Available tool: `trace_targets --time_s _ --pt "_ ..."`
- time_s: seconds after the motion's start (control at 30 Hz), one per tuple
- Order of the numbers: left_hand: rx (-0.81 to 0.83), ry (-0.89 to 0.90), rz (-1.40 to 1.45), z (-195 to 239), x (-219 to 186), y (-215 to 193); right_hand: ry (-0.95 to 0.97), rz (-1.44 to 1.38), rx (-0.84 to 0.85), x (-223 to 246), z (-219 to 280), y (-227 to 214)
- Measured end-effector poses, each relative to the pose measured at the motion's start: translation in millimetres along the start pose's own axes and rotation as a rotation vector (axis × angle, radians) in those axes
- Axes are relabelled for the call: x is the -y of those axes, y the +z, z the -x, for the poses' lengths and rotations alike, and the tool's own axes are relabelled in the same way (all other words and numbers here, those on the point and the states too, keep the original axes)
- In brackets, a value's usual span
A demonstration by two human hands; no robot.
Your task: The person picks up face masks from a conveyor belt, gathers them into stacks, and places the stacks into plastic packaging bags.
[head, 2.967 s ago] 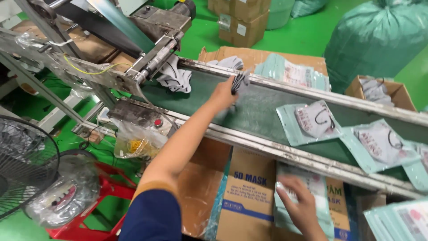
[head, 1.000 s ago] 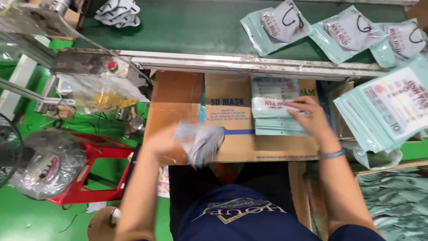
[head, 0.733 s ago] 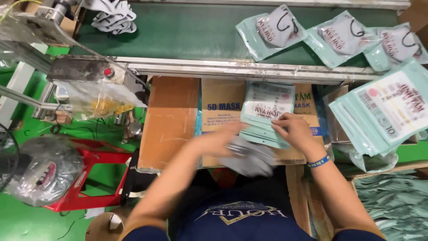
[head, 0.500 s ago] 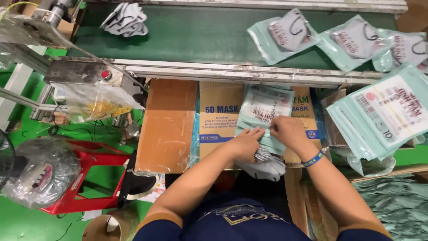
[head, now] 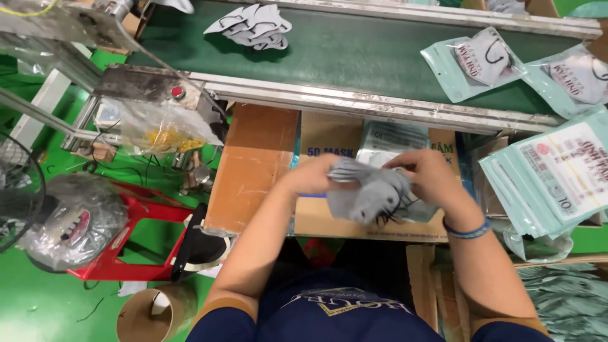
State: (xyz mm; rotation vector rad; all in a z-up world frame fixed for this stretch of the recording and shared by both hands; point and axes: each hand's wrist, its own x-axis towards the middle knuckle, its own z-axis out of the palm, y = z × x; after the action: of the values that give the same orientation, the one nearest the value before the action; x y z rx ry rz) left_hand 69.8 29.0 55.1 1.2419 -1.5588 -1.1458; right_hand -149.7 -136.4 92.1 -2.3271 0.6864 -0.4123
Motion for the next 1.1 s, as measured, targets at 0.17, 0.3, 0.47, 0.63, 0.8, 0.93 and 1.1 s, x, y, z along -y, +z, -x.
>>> trace_targets --time_s 0.17,0.3,0.47,0.63,0.8,0.93,1.1 --pt "-0.205 -0.008 -0.203 24 -36 -2 0.124 -0.002 0.145 43 10 0" --pt "-0.318 -0.118 -0.447 35 -48 14 -0.001 0.133 -0.107 64 31 25" --pt "-0.718 -0.166 -0.181 32 -45 52 -0.296 0.27 -0.369 86 62 70" --pt "-0.758 0.123 0.695 37 54 101 -0.491 0.271 -0.372 87 94 106" --pt "-0.553 0.029 1.38 80 32 152 -0.517 0.173 -0.297 89 129 116" --pt "-0.222 -0.163 1.158 127 57 178 -0.511 -0.087 0.24 81 175 121" --pt "-0.283 0.126 0.068 140 -47 189 -0.684 -0.039 0.128 120 151 42"
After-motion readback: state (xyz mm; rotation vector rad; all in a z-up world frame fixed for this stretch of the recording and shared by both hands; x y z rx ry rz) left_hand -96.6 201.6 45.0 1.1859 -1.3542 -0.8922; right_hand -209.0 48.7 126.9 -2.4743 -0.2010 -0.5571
